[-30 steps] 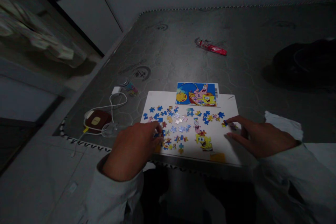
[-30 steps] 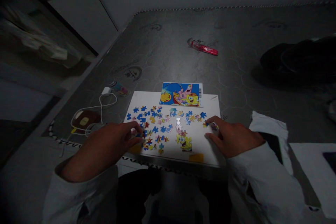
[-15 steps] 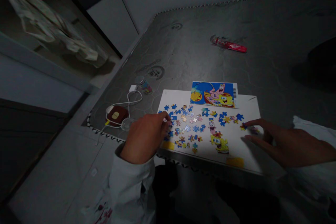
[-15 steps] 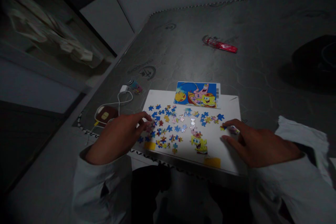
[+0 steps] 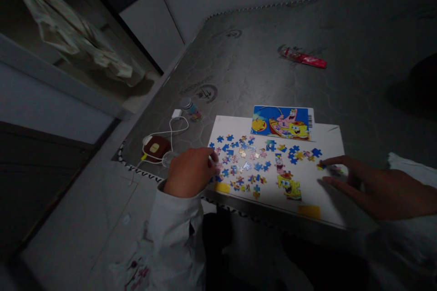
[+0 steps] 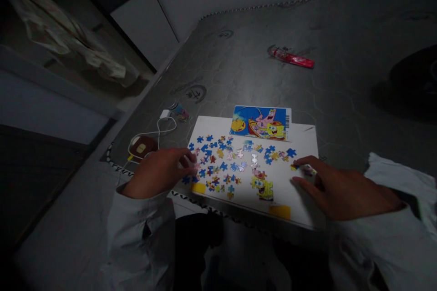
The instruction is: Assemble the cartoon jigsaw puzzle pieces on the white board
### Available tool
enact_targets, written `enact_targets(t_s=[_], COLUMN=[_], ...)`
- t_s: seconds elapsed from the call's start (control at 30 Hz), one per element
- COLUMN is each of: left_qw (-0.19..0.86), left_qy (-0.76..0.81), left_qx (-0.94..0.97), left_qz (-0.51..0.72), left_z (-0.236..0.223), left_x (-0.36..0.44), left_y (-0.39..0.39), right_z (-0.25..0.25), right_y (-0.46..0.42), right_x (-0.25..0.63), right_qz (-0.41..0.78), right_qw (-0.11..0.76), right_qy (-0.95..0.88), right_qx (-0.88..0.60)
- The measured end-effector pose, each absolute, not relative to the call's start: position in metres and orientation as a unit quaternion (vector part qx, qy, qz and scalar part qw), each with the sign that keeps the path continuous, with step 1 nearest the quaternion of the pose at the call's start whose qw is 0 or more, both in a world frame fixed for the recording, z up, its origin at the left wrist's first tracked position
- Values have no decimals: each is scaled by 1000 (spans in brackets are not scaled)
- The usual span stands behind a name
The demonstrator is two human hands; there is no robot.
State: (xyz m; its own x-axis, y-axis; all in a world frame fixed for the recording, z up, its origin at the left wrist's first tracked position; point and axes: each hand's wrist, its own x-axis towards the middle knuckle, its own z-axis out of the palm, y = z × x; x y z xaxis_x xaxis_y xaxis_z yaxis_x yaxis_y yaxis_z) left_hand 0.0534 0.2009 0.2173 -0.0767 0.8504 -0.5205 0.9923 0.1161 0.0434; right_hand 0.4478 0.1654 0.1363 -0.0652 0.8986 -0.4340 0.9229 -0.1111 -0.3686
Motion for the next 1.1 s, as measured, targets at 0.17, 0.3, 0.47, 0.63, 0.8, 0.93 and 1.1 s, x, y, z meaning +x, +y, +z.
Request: enact_targets(t_s=[0.17,0.3,0.47,0.63,0.8,0.93,1.1], left_qw=[201,183,198,186,164,160,172], left_qy=[732,737,739,760,784,795,786], left_qx=[625,625,620,599,583,569,579], left_qz=[-181,-182,-174,-170,-139,-140,-129], left_z=[213,207,200,200,196,192,198], left_x=[52,49,42,40,44,42,36], left_y=[203,208,212,214,218,221,216], right_z=[144,154,142,117,106,104,110], right_y=[159,147,157,177,180,180,178], right_x=[438,422,437,471,484,482,469], right_qz=[-258,-205,-237,-321,-350,-350,-330], right_qw=[17,-4,4,95,88,87,80], right_qy=[661,679,667,646,639,633,604], right_qx=[705,705,706,686,679,685,721])
